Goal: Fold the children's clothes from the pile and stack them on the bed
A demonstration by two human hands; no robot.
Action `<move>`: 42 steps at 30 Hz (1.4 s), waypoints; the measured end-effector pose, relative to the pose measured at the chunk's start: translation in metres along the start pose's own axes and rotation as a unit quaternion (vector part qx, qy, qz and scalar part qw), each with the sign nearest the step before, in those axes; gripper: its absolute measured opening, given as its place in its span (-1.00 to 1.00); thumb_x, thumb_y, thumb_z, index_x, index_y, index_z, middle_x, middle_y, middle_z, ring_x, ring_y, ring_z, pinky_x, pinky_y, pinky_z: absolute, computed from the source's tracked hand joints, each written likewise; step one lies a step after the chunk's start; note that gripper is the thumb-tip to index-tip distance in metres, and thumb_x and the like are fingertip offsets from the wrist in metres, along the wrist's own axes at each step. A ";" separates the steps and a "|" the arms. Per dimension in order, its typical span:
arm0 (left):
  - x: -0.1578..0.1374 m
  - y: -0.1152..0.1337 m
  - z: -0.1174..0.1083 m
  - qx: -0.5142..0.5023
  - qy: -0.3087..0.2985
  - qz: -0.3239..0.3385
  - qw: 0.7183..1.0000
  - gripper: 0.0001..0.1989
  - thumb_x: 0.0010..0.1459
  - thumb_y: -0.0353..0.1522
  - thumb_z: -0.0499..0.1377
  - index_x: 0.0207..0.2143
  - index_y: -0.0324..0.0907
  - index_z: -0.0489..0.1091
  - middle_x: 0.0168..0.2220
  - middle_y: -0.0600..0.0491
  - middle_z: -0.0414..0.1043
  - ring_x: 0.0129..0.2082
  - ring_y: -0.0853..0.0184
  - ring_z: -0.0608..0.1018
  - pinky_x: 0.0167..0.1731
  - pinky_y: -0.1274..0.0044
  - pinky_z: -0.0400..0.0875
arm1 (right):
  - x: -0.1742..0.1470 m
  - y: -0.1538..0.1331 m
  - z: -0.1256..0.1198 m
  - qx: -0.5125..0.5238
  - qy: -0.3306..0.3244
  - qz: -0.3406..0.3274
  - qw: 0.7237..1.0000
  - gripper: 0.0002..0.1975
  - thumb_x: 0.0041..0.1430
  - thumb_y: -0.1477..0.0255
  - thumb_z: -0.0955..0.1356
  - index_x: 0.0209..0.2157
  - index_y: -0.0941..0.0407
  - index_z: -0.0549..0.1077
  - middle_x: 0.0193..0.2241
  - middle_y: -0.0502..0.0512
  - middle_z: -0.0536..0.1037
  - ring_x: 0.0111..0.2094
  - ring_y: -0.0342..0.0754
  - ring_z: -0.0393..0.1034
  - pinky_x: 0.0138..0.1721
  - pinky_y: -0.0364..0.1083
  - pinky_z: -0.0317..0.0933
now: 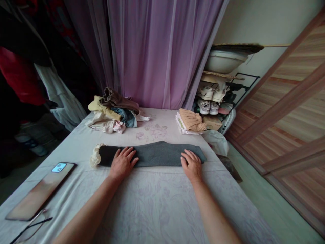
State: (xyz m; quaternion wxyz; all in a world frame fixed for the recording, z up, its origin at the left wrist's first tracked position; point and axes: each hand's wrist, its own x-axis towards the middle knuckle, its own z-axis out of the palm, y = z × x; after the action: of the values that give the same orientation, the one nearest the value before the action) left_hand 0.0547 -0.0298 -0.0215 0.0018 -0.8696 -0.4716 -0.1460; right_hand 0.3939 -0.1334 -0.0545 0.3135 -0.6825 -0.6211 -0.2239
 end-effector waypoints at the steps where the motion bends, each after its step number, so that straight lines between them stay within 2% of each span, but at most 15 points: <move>1: -0.002 -0.002 0.000 -0.001 0.005 -0.001 1.000 -0.55 0.32 -0.11 -0.03 0.08 -0.10 0.43 0.18 -0.06 0.37 0.23 0.07 0.33 0.21 0.10 0.14 | -0.004 -0.003 -0.002 0.012 -0.011 -0.016 1.000 -0.71 0.27 0.33 0.24 -0.19 0.08 0.57 -0.05 0.15 0.58 0.01 0.04 0.39 0.05 0.01 0.19; 6: -0.018 -0.024 -0.001 -0.016 -0.006 0.036 0.999 -0.45 0.26 0.01 0.01 0.15 -0.09 0.38 0.21 -0.08 0.34 0.23 0.04 0.33 0.24 0.07 0.08 | -0.021 -0.018 -0.009 0.033 -0.103 -0.082 0.991 -0.70 0.23 0.30 0.29 -0.07 0.04 0.55 0.02 0.14 0.54 0.06 0.06 0.36 0.04 0.04 0.20; 8: -0.023 -0.033 -0.002 -0.015 -0.019 0.049 0.998 -0.40 0.21 0.04 0.05 0.18 -0.06 0.34 0.24 -0.09 0.29 0.26 0.02 0.29 0.25 0.06 0.04 | -0.022 -0.020 -0.008 0.031 -0.123 -0.078 0.989 -0.71 0.25 0.34 0.28 -0.07 0.00 0.55 0.01 0.11 0.55 0.04 0.04 0.38 0.01 0.03 0.22; 11: -0.024 -0.041 -0.003 -0.015 -0.047 0.045 0.998 -0.44 0.24 -0.02 0.05 0.21 -0.03 0.30 0.28 -0.07 0.23 0.28 0.05 0.26 0.25 0.07 0.03 | -0.018 -0.021 -0.006 0.034 -0.130 -0.052 0.990 -0.71 0.28 0.39 0.24 -0.11 -0.04 0.58 -0.02 0.08 0.57 0.01 0.01 0.40 -0.03 0.00 0.24; 15: -0.022 -0.040 -0.005 -0.025 -0.067 0.029 0.997 -0.48 0.30 -0.08 -0.01 0.25 0.01 0.24 0.32 -0.04 0.16 0.31 0.12 0.21 0.26 0.10 0.00 | -0.013 -0.022 -0.006 0.036 -0.145 -0.028 0.988 -0.70 0.29 0.39 0.23 -0.12 -0.03 0.58 -0.02 0.08 0.57 0.01 0.00 0.41 -0.04 -0.01 0.25; 20: -0.022 -0.033 -0.012 -0.018 -0.089 0.018 0.996 -0.34 0.25 0.01 0.00 0.31 -0.05 0.12 0.36 -0.08 0.06 0.35 0.08 0.13 0.28 0.07 -0.06 | -0.013 -0.024 -0.009 0.042 -0.162 -0.017 0.986 -0.67 0.29 0.40 0.21 -0.09 -0.03 0.57 0.01 0.08 0.56 0.04 0.01 0.38 0.01 0.01 0.24; 25: -0.023 -0.025 -0.013 -0.006 -0.065 -0.017 0.998 -0.49 0.34 -0.13 -0.11 0.27 -0.04 0.21 0.33 -0.04 0.14 0.33 0.12 0.16 0.27 0.08 -0.04 | -0.019 -0.022 -0.007 0.045 -0.171 -0.031 0.984 -0.65 0.24 0.39 0.24 -0.01 0.01 0.52 0.06 0.11 0.52 0.08 0.03 0.35 0.08 0.04 0.19; 28: -0.029 -0.023 -0.013 -0.010 -0.017 -0.021 1.000 -0.53 0.33 -0.18 -0.07 0.18 -0.13 0.32 0.25 -0.11 0.26 0.26 0.10 0.28 0.24 0.13 0.09 | -0.022 -0.011 -0.007 0.048 -0.154 -0.028 0.986 -0.64 0.22 0.39 0.24 -0.01 0.04 0.51 0.05 0.12 0.52 0.08 0.03 0.35 0.08 0.04 0.18; 32: -0.047 -0.032 -0.022 -0.039 0.031 0.030 0.998 -0.65 0.27 -0.19 0.02 -0.10 -0.17 0.48 0.00 -0.14 0.47 -0.01 0.18 0.50 0.05 0.33 0.38 | -0.023 0.017 -0.010 0.034 -0.129 -0.030 0.991 -0.69 0.21 0.35 0.24 -0.09 0.06 0.53 -0.01 0.14 0.56 0.03 0.05 0.39 0.05 0.07 0.18; 35: -0.056 -0.046 -0.033 -0.033 0.002 0.048 0.998 -0.70 0.25 -0.22 0.04 -0.15 -0.14 0.49 -0.11 -0.10 0.51 -0.10 0.20 0.54 -0.05 0.37 0.44 | -0.020 0.039 -0.014 0.019 -0.145 -0.056 0.988 -0.70 0.23 0.35 0.24 -0.10 0.02 0.53 -0.02 0.11 0.57 0.03 0.05 0.40 0.08 0.10 0.15; 38: -0.052 -0.061 -0.042 -0.010 -0.054 0.043 0.998 -0.70 0.22 -0.34 0.03 -0.08 -0.12 0.48 -0.09 -0.08 0.52 -0.10 0.21 0.55 -0.05 0.39 0.44 | -0.013 0.053 -0.017 0.008 -0.178 -0.088 0.980 -0.68 0.23 0.39 0.23 -0.06 0.02 0.52 -0.01 0.11 0.57 0.03 0.03 0.40 0.09 0.10 0.14; 42: -0.033 -0.074 -0.047 0.025 -0.086 0.072 0.993 -0.53 0.08 -0.56 0.00 0.01 -0.13 0.45 0.00 -0.10 0.48 -0.02 0.21 0.52 0.02 0.41 0.39 | -0.004 0.059 -0.019 -0.011 -0.201 -0.107 0.974 -0.61 0.18 0.55 0.20 -0.04 0.03 0.51 -0.01 0.09 0.57 0.03 0.00 0.40 0.11 0.07 0.12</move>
State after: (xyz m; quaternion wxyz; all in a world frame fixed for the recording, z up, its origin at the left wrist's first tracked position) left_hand -0.0352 -0.0226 0.0047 -0.0066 -0.9104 -0.4096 -0.0582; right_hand 0.4535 -0.1510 -0.0529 0.1484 -0.6464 -0.7386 -0.1213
